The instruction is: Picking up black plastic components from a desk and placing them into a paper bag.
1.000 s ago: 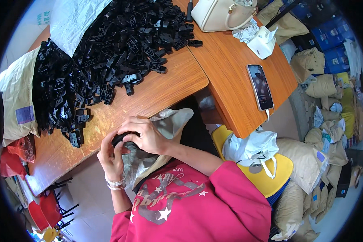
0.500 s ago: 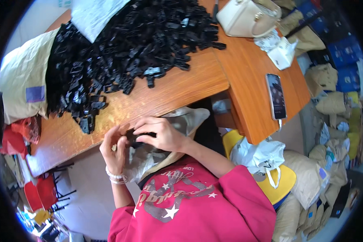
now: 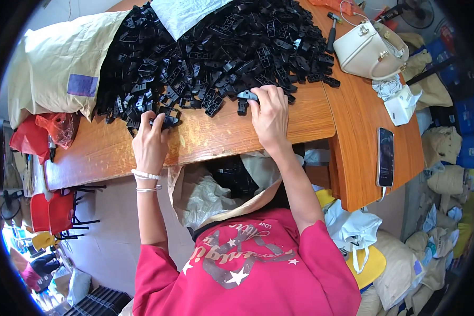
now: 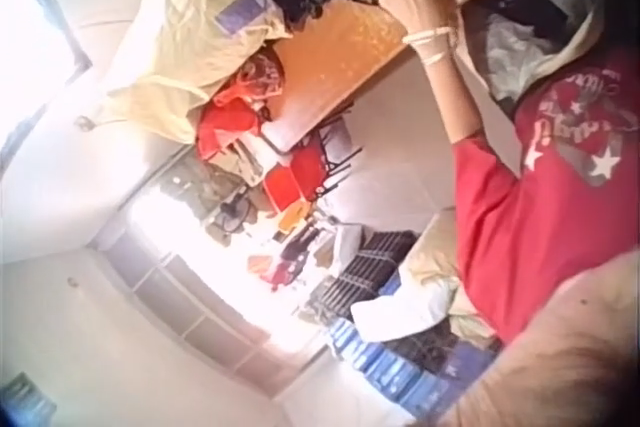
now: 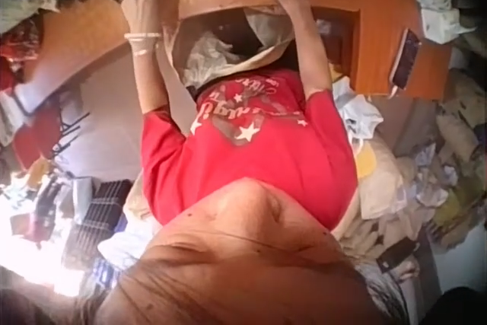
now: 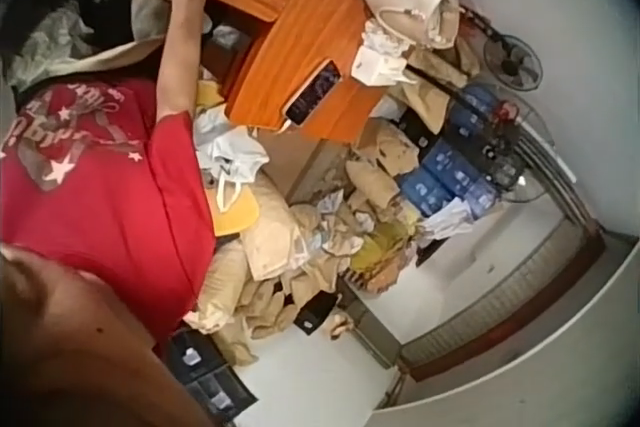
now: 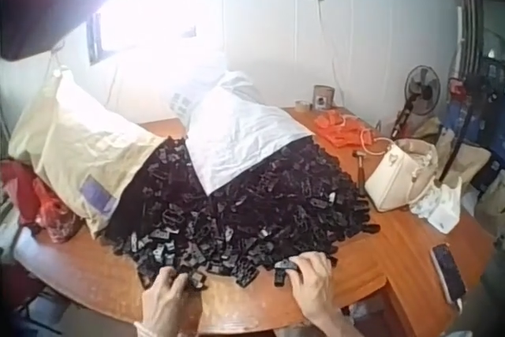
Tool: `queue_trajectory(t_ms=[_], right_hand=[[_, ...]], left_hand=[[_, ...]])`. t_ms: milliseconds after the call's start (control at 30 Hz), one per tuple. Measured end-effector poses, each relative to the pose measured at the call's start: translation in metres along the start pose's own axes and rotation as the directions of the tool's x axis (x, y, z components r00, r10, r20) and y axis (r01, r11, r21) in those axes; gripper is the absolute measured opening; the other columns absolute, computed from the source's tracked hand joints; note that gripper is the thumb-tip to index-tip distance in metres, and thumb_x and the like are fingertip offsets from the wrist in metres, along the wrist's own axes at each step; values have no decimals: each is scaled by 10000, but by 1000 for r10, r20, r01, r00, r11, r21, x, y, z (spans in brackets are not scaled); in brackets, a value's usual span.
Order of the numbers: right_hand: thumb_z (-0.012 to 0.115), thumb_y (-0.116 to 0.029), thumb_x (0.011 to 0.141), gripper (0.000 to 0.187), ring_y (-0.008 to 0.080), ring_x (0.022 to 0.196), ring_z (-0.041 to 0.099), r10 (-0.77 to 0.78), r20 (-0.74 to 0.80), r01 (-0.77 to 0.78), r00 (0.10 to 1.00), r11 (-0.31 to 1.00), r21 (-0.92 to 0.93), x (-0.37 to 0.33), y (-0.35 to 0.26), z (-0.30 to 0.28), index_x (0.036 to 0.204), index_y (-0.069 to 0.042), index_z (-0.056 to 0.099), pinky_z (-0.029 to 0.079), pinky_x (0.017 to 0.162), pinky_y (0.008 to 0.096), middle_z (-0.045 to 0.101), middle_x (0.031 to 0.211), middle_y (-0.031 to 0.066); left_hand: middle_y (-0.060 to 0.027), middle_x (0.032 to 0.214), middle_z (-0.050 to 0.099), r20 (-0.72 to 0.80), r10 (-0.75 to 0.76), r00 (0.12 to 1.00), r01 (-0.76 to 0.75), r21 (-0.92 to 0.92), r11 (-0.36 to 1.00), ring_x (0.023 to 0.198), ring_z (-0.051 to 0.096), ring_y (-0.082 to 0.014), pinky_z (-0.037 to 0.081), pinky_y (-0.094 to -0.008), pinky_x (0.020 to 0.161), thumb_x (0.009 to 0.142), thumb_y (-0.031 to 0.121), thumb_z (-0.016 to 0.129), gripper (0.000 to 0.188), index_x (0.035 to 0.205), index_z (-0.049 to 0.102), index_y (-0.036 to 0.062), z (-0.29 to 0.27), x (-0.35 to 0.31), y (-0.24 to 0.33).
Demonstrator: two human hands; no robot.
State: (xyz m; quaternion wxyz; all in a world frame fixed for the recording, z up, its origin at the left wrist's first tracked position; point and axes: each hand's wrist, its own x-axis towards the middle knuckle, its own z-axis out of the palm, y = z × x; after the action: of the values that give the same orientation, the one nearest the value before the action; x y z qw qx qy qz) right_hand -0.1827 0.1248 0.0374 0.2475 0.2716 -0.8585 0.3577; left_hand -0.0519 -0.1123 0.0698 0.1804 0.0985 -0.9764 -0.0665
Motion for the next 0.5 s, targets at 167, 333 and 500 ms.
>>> queue_trajectory(t_ms=[167,333,500], right_hand=[[681,29,765,249,282,863,581,10,-90,8,996,982,190,-13,-9,-7,1004,11,616,483,751,359,608,1002,130],[622,-43,866,212,171,741,612,238,93,-255,967,871,421,-33,-44,-15,1077,-22,628,493,622,265,621,958,116],[630,-118,899,242,109,798,628,268,465,-535,843,334,776,-52,-64,-11,1082,36,591,508,703,225,638,929,92]], left_hand=[[-153,1059,530,-91,10,996,-20,-113,993,834,606,-341,518,-386,685,793,-8,620,245,1032,580,25,6,-3,-8],[-93,976,552,-192,-249,949,95,-580,809,738,621,-139,524,-230,555,780,29,732,216,980,657,-5,7,-20,16],[-90,748,621,418,-329,847,381,-908,-172,569,608,-120,503,-218,483,889,26,620,133,999,576,-33,13,-31,51]])
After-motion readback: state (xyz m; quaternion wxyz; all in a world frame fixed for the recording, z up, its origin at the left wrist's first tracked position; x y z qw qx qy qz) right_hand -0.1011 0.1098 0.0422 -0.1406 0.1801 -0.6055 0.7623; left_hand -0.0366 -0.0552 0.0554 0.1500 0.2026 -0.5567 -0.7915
